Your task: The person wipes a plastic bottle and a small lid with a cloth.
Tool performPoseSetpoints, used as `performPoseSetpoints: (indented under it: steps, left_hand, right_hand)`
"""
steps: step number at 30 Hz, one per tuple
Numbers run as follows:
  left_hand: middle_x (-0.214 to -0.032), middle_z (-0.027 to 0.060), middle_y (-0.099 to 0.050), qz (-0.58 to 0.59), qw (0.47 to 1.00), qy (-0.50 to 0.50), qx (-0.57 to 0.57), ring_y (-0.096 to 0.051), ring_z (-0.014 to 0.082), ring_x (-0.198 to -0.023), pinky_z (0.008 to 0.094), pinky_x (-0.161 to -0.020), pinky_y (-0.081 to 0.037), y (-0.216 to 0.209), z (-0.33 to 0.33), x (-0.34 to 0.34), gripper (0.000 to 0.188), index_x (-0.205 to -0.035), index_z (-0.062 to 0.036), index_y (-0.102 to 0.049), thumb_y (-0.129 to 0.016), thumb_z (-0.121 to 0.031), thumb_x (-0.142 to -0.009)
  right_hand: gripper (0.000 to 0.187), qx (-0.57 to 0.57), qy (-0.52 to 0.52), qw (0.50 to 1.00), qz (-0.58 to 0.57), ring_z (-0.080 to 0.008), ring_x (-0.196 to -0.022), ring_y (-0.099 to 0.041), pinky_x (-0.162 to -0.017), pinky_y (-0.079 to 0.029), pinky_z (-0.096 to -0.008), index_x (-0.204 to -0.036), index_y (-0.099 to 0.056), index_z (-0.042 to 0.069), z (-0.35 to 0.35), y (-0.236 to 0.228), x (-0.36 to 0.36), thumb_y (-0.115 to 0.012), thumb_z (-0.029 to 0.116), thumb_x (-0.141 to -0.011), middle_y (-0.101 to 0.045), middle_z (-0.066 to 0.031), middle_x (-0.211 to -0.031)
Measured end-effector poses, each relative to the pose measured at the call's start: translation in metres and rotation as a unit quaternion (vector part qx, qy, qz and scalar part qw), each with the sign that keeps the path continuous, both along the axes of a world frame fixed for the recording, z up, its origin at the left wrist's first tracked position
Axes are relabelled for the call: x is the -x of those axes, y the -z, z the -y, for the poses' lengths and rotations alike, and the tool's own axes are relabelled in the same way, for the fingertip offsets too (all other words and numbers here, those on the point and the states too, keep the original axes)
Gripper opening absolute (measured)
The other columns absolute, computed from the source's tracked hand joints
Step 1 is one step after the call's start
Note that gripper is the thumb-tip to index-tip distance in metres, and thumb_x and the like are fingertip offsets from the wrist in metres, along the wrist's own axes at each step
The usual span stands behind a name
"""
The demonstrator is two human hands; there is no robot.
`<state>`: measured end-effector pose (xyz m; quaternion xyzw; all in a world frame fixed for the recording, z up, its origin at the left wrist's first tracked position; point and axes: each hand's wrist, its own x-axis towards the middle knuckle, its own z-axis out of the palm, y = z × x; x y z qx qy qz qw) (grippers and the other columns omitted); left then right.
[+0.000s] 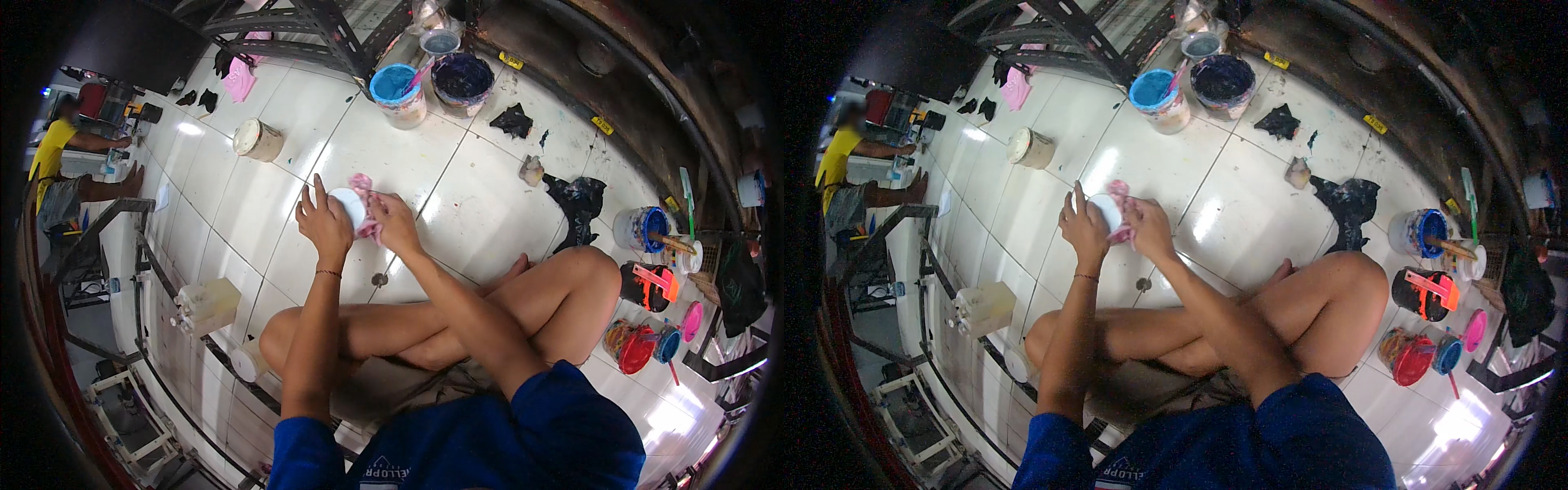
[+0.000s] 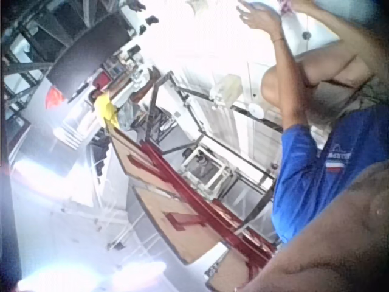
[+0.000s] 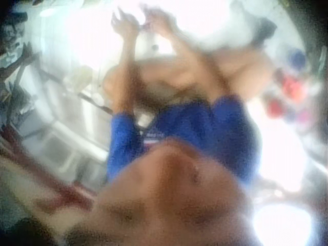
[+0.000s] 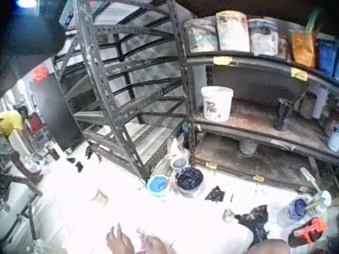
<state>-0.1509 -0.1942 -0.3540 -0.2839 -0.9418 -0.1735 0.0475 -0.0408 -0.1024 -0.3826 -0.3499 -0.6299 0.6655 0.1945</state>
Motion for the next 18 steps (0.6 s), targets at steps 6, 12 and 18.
performPoseSetpoints:
  steps: [6, 12, 18]
  left_hand:
    - [-0.151, 0.0220, -0.034, -0.002, 0.997, 0.066, -0.036, -0.027, 0.0492, -0.135, 0.0573, -0.111, -0.022, 0.016, -0.022, -0.003, 0.055, -0.148, -0.0116, -0.037, -0.043, -0.022, -0.094]
    - [-0.145, 0.0266, -0.041, -0.039, 0.994, 0.091, -0.036, -0.034, 0.0412, -0.136, 0.0517, -0.115, -0.018, 0.006, -0.014, 0.005, 0.052, -0.143, 0.0009, -0.040, -0.041, -0.018, -0.095]
    - [-0.142, 0.0280, -0.044, -0.037, 0.995, 0.085, -0.019, -0.036, 0.0383, -0.137, 0.0507, -0.115, -0.019, 0.002, 0.004, 0.008, 0.051, -0.138, 0.0093, -0.042, -0.040, -0.016, -0.094]
  right_hand:
    - [0.024, -0.119, -0.012, 0.992, 0.044, -0.0363, -0.085, -0.057, -0.075, -0.046, -0.0432, -0.095, -0.067, 0.000, -0.033, 0.053, -0.002, -0.054, 0.020, -0.095, -0.060, -0.0200, -0.088]
    - [0.021, -0.148, 0.018, 0.989, -0.013, -0.0377, -0.080, -0.057, -0.072, -0.046, -0.0461, -0.095, -0.068, 0.002, -0.017, 0.031, 0.009, -0.054, 0.017, -0.094, -0.059, -0.0201, -0.083]
    - [0.022, -0.113, 0.009, 0.991, -0.070, -0.0356, -0.082, -0.058, -0.073, -0.047, -0.0455, -0.089, -0.069, 0.008, -0.012, -0.023, 0.022, -0.053, 0.022, -0.094, -0.060, -0.0193, -0.088]
